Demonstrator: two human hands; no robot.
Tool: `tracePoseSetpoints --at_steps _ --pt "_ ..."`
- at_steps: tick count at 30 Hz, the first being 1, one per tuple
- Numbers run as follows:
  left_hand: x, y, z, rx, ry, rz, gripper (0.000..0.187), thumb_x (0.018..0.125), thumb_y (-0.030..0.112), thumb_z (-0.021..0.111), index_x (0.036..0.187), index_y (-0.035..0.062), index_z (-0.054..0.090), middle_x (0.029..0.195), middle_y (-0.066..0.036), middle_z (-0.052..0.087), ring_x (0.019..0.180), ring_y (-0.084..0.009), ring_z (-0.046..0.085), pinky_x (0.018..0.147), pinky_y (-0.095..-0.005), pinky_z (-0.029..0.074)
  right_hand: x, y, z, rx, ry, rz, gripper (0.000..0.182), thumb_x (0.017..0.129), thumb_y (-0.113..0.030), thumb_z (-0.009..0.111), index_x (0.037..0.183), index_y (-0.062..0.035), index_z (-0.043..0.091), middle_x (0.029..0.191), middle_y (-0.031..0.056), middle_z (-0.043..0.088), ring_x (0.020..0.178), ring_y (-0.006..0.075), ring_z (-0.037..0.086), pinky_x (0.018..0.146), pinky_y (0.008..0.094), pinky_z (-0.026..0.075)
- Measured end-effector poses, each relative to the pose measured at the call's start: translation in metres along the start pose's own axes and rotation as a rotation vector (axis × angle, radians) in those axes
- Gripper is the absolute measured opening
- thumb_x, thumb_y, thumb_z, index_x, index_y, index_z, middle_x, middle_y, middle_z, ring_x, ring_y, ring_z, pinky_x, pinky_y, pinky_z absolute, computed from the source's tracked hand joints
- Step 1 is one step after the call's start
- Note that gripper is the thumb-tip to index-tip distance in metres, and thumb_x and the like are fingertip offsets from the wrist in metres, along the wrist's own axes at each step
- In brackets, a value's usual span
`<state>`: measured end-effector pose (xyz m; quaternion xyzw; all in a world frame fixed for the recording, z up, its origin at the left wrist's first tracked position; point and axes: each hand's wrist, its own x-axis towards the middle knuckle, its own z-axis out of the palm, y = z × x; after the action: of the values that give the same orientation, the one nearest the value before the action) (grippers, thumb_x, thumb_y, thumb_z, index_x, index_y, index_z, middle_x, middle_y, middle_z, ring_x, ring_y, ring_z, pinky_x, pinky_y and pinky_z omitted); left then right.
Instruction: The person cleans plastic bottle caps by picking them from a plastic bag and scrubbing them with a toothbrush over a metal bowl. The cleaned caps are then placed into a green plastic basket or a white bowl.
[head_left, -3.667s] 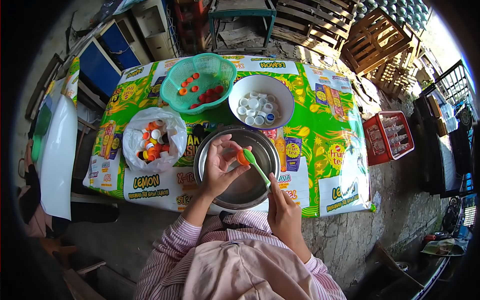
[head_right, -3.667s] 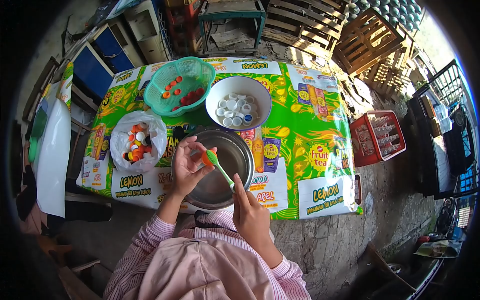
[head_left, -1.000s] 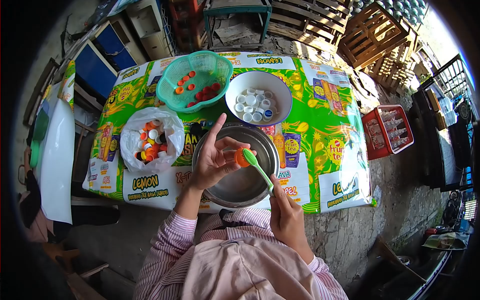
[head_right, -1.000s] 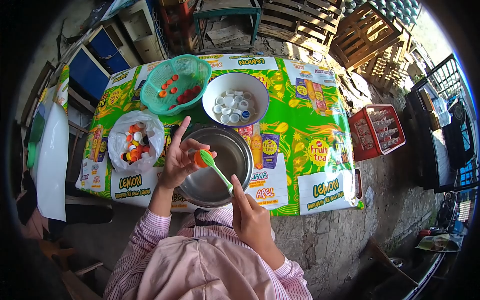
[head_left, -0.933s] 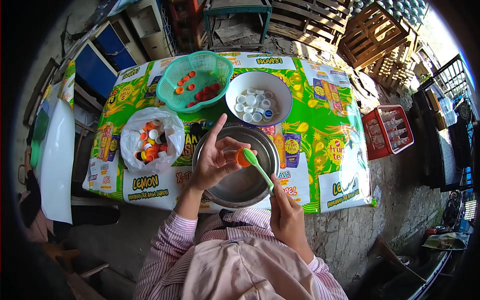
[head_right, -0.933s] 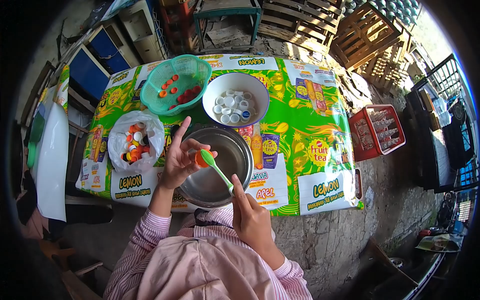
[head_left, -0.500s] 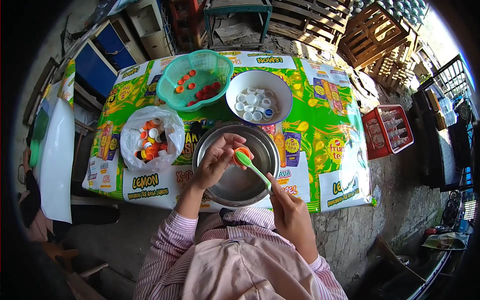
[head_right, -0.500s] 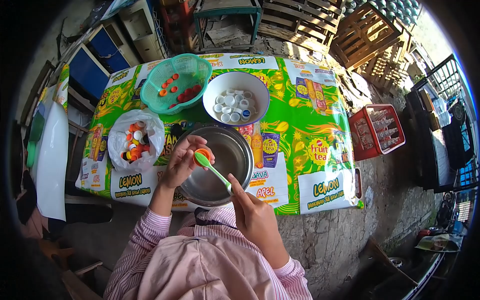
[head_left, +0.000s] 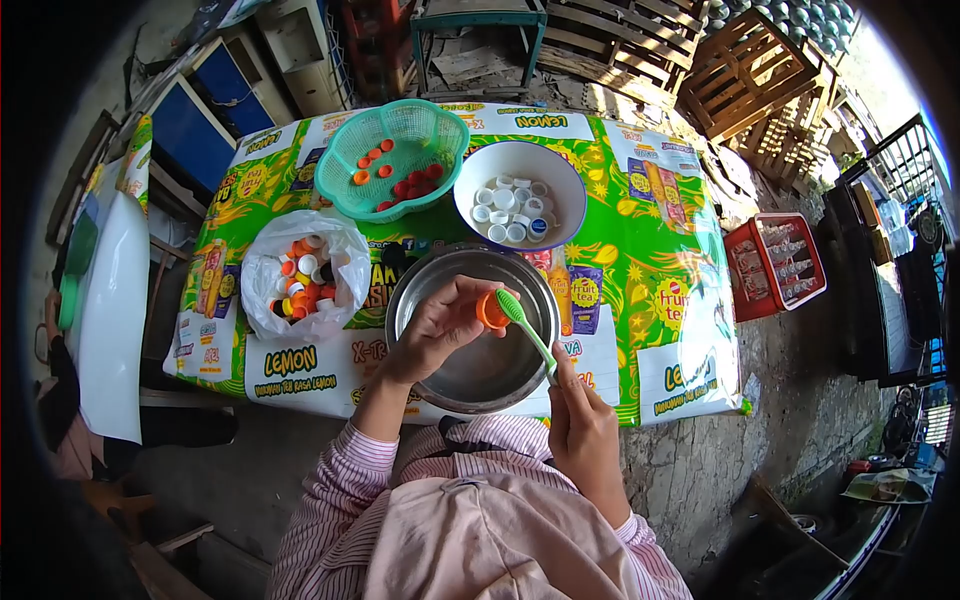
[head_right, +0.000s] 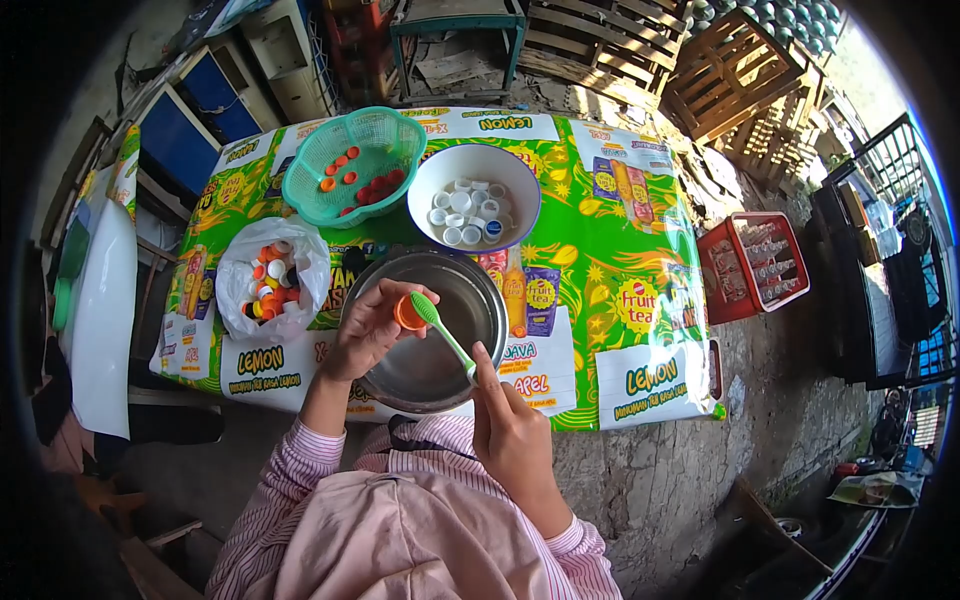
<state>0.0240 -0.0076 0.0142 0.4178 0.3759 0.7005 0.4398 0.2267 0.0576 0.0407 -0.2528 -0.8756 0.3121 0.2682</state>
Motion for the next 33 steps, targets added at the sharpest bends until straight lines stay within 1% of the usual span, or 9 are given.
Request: tracePoseSetpoints --at_steps 8,10,13,20,22,25,26,28,33 --pt "-0.002 -0.003 -0.005 -0.043 -0.061 -0.041 0.047 0.093 0.035 0.049 0.122 -0.0021 0.045 0.117 -0.016 0.053 0.096 -0.0164 0.053 0.085 -0.0296 0.043 0.001 -0.003 -0.004 -0.050 -0.041 -0.025 0.051 0.087 -0.008 0.056 0.136 -0.0147 0.042 0.064 0.0084 0.054 0.046 0.0244 0.053 0.044 0.0383 0.042" --pt "-0.003 -0.005 -0.005 -0.062 -0.067 -0.027 0.048 0.095 0.039 0.044 0.120 -0.0025 0.045 0.110 -0.013 0.053 0.094 -0.0160 0.051 0.085 -0.0300 0.042 0.001 -0.002 -0.005 -0.065 -0.053 -0.026 0.052 0.087 -0.009 0.056 0.136 -0.0156 0.042 0.063 0.0076 0.053 0.046 0.0236 0.053 0.043 0.0379 0.042" --pt "-0.002 -0.011 -0.010 -0.089 -0.128 0.011 0.045 0.097 0.036 0.038 0.122 -0.0014 0.043 0.114 -0.011 0.051 0.102 -0.0174 0.053 0.090 -0.0348 0.043 0.000 -0.002 -0.004 -0.081 -0.059 -0.027 0.052 0.086 -0.010 0.057 0.136 -0.0163 0.042 0.062 0.0064 0.052 0.045 0.0227 0.052 0.043 0.0374 0.042" --pt "0.003 -0.015 -0.008 -0.130 -0.179 0.030 0.047 0.099 0.039 0.028 0.117 -0.0006 0.044 0.113 -0.011 0.047 0.102 -0.0166 0.050 0.087 -0.0347 0.044 0.001 0.000 -0.003 -0.075 -0.068 -0.054 0.053 0.086 -0.010 0.057 0.137 -0.0168 0.041 0.062 0.0058 0.052 0.044 0.0223 0.051 0.042 0.0367 0.041" --pt "0.004 -0.006 0.002 -0.037 -0.055 -0.067 0.051 0.097 0.049 0.026 0.101 0.0023 0.047 0.095 -0.007 0.046 0.090 -0.0146 0.049 0.085 -0.0316 0.042 0.001 0.000 -0.003 -0.066 -0.066 -0.056 0.054 0.086 -0.010 0.057 0.137 -0.0168 0.040 0.062 0.0058 0.052 0.044 0.0225 0.051 0.042 0.0367 0.042" --pt "0.003 -0.011 -0.010 -0.139 -0.160 -0.054 0.048 0.100 0.038 0.024 0.114 -0.0006 0.047 0.105 -0.010 0.051 0.092 -0.0160 0.054 0.085 -0.0302 0.043 0.002 0.000 -0.005 -0.051 -0.081 -0.048 0.054 0.086 -0.010 0.057 0.137 -0.0171 0.040 0.062 0.0058 0.052 0.045 0.0229 0.052 0.042 0.0368 0.041" --pt "0.003 -0.010 -0.013 -0.139 -0.160 -0.054 0.048 0.100 0.038 0.024 0.114 -0.0006 0.047 0.105 -0.010 0.051 0.092 -0.0160 0.054 0.085 -0.0302 0.043 0.003 0.000 -0.006 -0.043 -0.082 -0.054 0.054 0.086 -0.010 0.057 0.137 -0.0171 0.040 0.062 0.0058 0.052 0.045 0.0230 0.052 0.042 0.0368 0.041" --pt "0.007 0.005 -0.009 0.030 -0.130 -0.222 0.055 0.098 0.047 0.025 0.098 -0.0004 0.051 0.091 -0.009 0.050 0.083 -0.0160 0.053 0.083 -0.0305 0.043 0.003 0.002 -0.007 -0.035 -0.086 -0.059 0.054 0.086 -0.010 0.057 0.137 -0.0172 0.041 0.061 0.0058 0.052 0.045 0.0232 0.052 0.042 0.0368 0.041" --pt "0.018 0.024 -0.017 0.090 -0.176 -0.336 0.053 0.100 0.039 0.024 0.103 -0.0050 0.053 0.091 -0.012 0.055 0.084 -0.0185 0.056 0.081 -0.0307 0.045 0.006 0.004 -0.012 -0.091 -0.097 -0.088 0.053 0.086 -0.012 0.058 0.136 -0.0192 0.043 0.059 0.0041 0.049 0.042 0.0217 0.050 0.042 0.0365 0.041"
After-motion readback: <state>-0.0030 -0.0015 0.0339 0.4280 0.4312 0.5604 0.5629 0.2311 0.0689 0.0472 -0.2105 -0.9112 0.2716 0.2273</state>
